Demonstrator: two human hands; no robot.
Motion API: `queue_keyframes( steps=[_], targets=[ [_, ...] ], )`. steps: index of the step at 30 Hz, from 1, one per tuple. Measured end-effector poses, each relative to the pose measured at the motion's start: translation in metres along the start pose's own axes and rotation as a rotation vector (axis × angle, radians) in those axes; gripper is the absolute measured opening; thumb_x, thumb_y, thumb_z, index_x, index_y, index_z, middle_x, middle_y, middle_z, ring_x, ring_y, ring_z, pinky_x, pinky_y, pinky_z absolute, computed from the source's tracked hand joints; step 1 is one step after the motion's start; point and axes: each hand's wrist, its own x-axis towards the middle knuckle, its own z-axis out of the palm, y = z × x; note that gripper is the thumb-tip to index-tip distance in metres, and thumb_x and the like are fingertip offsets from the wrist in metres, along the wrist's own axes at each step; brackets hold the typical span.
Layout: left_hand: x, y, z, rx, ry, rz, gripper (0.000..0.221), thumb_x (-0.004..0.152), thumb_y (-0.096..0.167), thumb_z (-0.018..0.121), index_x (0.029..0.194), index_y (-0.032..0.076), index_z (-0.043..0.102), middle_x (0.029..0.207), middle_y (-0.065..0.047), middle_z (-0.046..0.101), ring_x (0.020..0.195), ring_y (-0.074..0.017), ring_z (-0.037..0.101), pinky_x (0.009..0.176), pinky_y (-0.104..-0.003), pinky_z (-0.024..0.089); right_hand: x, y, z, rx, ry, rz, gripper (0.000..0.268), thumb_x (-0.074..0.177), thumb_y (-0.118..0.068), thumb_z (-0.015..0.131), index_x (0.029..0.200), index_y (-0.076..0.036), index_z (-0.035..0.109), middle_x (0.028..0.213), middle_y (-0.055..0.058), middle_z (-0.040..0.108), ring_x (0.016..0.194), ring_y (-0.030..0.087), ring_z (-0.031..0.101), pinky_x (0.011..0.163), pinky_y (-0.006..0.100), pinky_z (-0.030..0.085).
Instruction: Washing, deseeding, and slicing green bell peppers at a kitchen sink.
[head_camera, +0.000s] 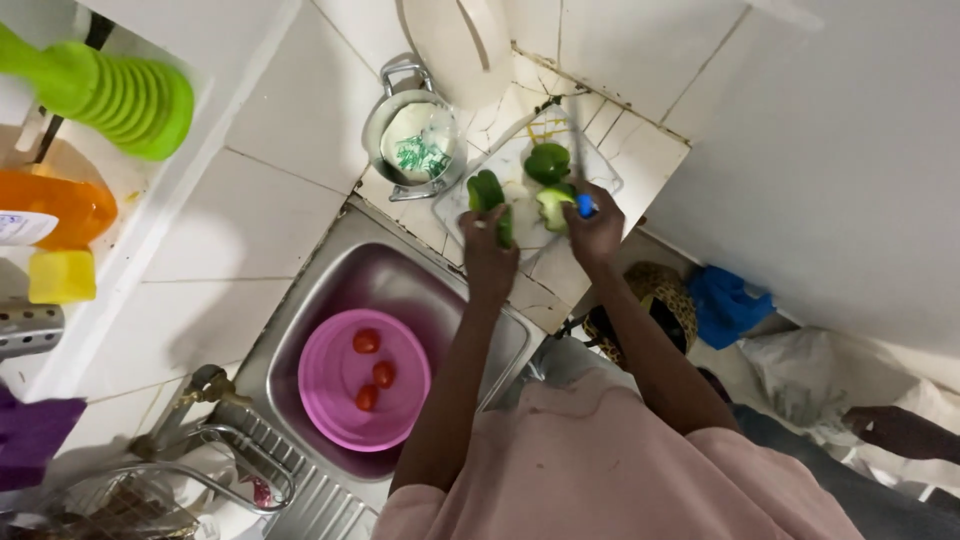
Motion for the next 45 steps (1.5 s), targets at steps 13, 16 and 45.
queue_keyframes(
  steps=[13,16,45],
  targets=[
    [0.006,-0.008,0.054,0.572,-0.211,0.255,0.057,0.085,0.021,0.081,0.135,0.002,0.059,0.131,-0.025,0.053,0.108,-0.0378,0.064,0.083,-0.045,0.058,0.007,0.002,-0.037,-0.257,0.135,0.096,0.026,0.103,-0.033,0.068,0.125,-0.02,0.065,0.093,0.006,0.075,0.093,0.03,0.075,0.081,0.047,0.057],
    [0.009,-0.003,0.046,0.597,-0.237,0.14,0.053,0.092,0.039,0.073,0.128,0.002,0.062,0.132,-0.022,0.054,0.115,-0.035,0.06,0.09,-0.042,0.052,-0.001,0.046,-0.015,-0.492,-0.213,-0.581,0.035,0.097,-0.028,0.065,0.132,-0.03,0.069,0.135,0.004,0.068,0.11,0.036,0.07,0.087,0.055,0.059],
    [0.033,-0.055,-0.008,-0.223,0.159,-0.343,0.055,0.084,0.03,0.072,0.134,0.01,0.064,0.113,-0.023,0.07,0.108,-0.0429,0.068,0.089,-0.055,0.056,-0.088,-0.003,-0.082,0.031,-0.013,0.206,0.026,0.087,-0.023,0.087,0.093,-0.001,0.075,0.059,0.013,0.056,0.052,0.018,0.052,0.05,0.038,0.044]
  ],
)
